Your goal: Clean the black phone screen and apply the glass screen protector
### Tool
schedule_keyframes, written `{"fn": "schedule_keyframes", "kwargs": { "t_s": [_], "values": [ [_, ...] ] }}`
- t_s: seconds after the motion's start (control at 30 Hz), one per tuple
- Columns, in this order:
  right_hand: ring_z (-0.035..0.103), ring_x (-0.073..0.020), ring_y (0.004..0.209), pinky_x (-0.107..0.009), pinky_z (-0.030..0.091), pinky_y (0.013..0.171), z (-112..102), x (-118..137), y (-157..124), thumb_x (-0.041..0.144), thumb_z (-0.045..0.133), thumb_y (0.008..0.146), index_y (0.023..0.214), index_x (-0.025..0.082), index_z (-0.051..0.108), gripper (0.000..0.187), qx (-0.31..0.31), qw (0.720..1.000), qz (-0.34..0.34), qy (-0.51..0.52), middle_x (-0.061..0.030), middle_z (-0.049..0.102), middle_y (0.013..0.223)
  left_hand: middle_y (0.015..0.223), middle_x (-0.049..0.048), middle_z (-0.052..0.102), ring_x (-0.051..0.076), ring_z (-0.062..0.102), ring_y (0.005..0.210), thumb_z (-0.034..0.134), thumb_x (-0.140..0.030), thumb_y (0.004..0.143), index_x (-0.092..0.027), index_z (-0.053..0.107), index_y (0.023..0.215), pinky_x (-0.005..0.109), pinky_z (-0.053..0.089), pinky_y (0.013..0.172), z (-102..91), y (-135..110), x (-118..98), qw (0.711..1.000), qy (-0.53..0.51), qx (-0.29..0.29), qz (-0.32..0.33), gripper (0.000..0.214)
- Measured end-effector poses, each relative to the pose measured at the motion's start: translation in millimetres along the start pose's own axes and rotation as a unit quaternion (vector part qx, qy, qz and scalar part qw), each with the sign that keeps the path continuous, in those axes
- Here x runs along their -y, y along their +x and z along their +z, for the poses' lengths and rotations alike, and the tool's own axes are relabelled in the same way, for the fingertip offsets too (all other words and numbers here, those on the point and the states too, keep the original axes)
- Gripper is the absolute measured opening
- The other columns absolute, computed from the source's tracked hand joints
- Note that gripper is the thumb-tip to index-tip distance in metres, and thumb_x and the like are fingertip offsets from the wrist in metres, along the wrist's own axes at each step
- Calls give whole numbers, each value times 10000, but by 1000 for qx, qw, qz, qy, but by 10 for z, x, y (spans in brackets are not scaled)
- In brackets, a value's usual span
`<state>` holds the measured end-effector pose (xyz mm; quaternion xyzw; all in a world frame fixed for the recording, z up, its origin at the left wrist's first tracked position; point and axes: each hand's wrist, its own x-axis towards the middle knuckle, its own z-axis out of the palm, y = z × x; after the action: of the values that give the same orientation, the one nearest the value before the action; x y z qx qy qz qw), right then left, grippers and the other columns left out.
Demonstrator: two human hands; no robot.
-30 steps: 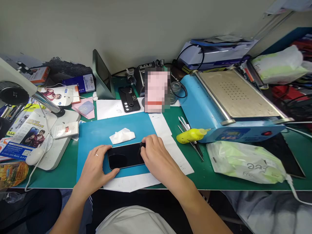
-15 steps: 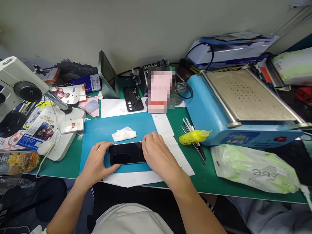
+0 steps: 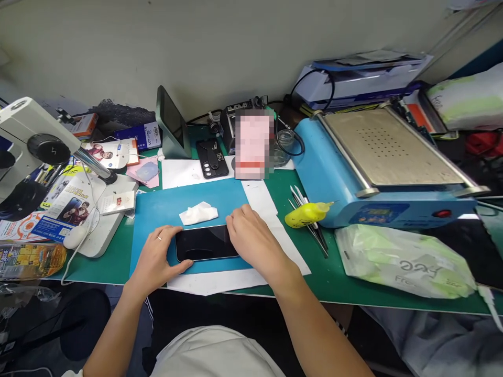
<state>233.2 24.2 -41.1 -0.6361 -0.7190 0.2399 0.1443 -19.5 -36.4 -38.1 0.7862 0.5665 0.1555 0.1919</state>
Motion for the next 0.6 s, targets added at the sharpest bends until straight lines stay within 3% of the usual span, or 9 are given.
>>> {"fn": "schedule_keyframes", "kwargs": {
  "t_s": [0.2,0.43,0.6],
  "values": [
    [608,-232,774,-393,491,725,-69,17,17,365,354,1024,769,259,500,312,31,999,7,1,-64,581,873,1375,75,639,319,539,1354,767,-346,860,-277,467,1419,512,472,1101,5,-11,-19,1000,-4,1,-6,639],
    [642,-215,828,-367,494,749,-171,-46,52,462,337,1042,830,260,558,368,83,995,28,44,-50,606,970,1462,78,601,314,504,1410,760,-377,879,-295,320,1542,520,424,1163,15,-25,-29,1000,-7,3,-30,799],
    [668,-200,830,-343,514,730,-293,-61,67,518,365,1026,835,259,603,400,116,989,15,89,-35,649,979,1450,90,595,330,503,1392,776,-384,862,-273,413,1491,517,462,1132,-17,-21,-22,999,6,19,-35,734]
  ]
}}
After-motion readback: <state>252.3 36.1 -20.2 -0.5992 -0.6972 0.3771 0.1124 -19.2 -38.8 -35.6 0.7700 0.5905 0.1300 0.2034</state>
